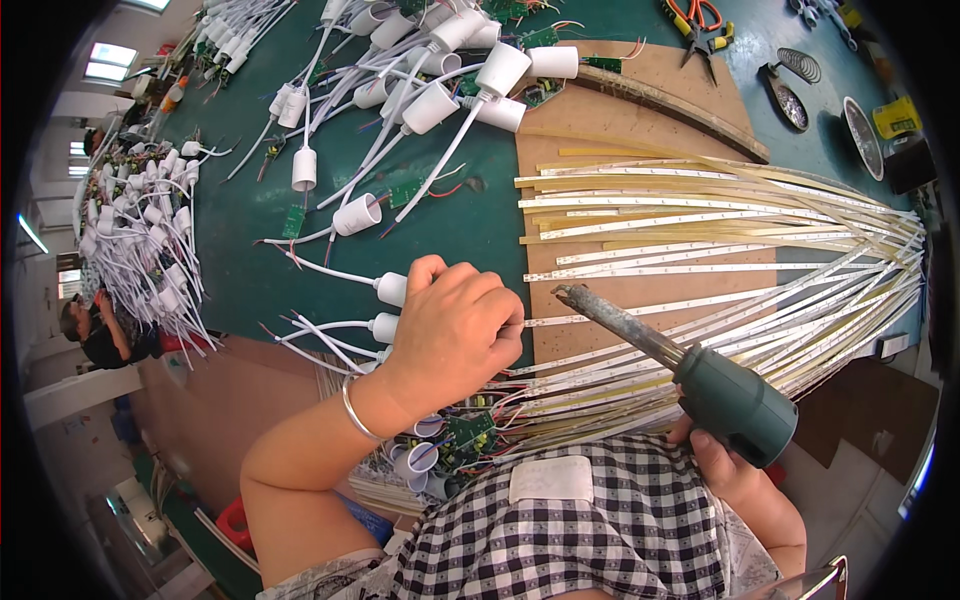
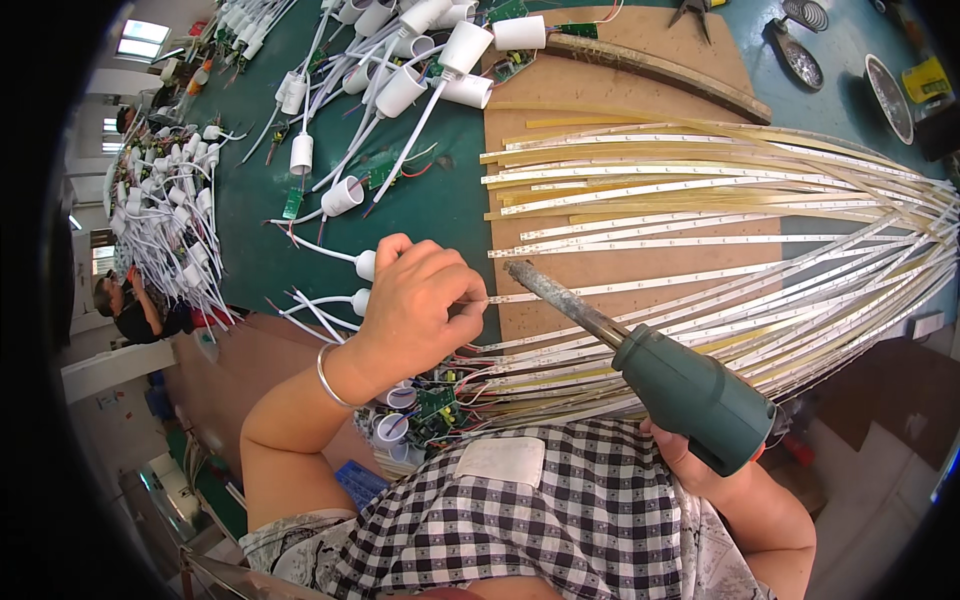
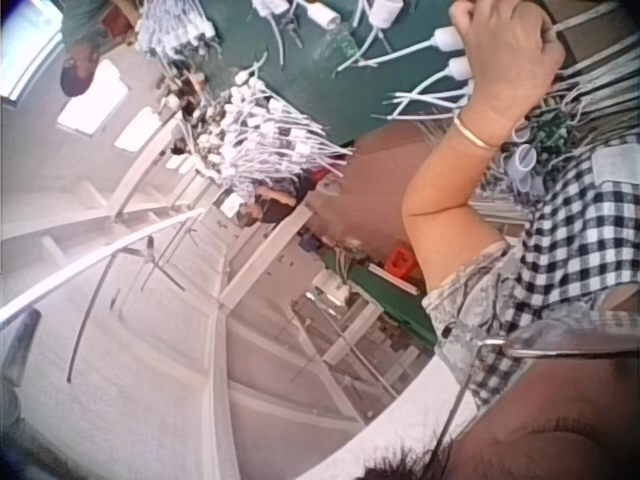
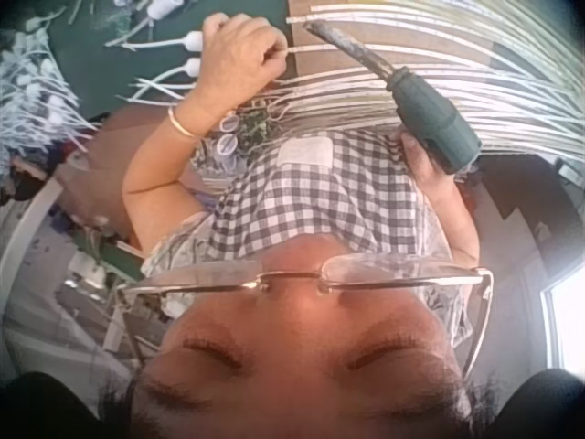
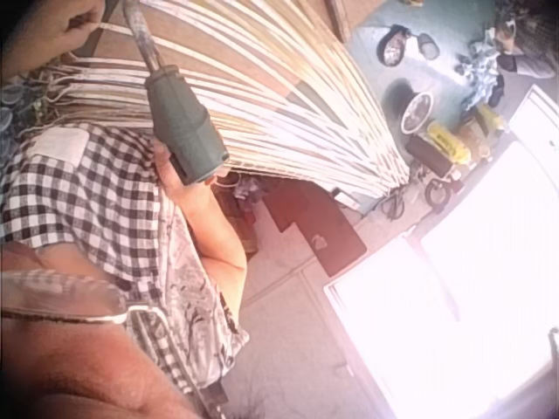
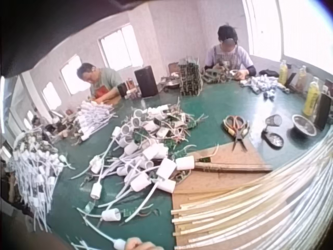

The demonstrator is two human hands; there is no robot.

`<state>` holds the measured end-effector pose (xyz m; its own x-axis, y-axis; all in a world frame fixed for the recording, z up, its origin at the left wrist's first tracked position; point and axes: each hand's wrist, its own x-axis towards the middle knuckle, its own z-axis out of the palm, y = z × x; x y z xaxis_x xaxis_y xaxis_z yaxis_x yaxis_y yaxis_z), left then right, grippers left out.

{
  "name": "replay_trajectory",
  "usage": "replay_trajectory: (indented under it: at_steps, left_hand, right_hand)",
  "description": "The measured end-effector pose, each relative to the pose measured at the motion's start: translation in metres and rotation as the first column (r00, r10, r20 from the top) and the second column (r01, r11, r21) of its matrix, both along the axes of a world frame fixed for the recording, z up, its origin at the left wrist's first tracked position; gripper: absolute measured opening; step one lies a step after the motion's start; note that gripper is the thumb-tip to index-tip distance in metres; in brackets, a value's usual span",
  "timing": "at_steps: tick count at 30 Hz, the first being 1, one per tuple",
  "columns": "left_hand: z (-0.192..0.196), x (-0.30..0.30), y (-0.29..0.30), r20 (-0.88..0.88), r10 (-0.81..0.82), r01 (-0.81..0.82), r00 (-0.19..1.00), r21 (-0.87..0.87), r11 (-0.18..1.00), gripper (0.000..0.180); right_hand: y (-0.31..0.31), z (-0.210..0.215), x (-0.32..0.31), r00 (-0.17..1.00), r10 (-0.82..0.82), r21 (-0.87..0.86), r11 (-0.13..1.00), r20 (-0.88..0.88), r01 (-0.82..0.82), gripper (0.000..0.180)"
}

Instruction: The person solders wire leads from light socket components to LED light strips one by one using a soldering gun.

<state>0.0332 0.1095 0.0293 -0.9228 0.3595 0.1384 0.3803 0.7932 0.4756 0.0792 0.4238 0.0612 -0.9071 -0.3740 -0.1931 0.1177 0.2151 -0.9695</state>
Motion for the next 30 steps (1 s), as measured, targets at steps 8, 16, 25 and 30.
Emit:
replay_trajectory:
  at_steps: [8, 16, 25, 30]
  left_hand:
    - [-0.007, 0.003, 0.0, -0.027, 0.009, -0.009, 1.0, 0.023, 1.0, 0.012]
    - [-0.007, 0.008, 0.0, -0.035, 0.018, -0.018, 0.999, -0.025, 1.0, 0.01]
    - [0.009, -0.002, -0.007, -0.069, 0.007, -0.007, 0.998, 0.001, 1.0, 0.01]
    - [0.006, -0.051, -0.044, -0.402, 0.067, -0.192, 0.913, -0.28, 0.941, 0.02]
  right_hand:
    - [0.013, -0.017, 0.012, 0.999, 0.008, -0.142, 0.99, -0.053, -0.015, 0.051]
    - [0.013, -0.017, 0.012, 0.997, -0.004, -0.108, 0.994, -0.078, -0.005, 0.051]
    - [0.014, -0.018, 0.01, 0.994, -0.004, -0.148, 0.989, -0.11, -0.012, 0.052]
    - [0.013, -0.017, 0.007, 0.996, -0.017, -0.127, 0.992, -0.087, 0.006, 0.051]
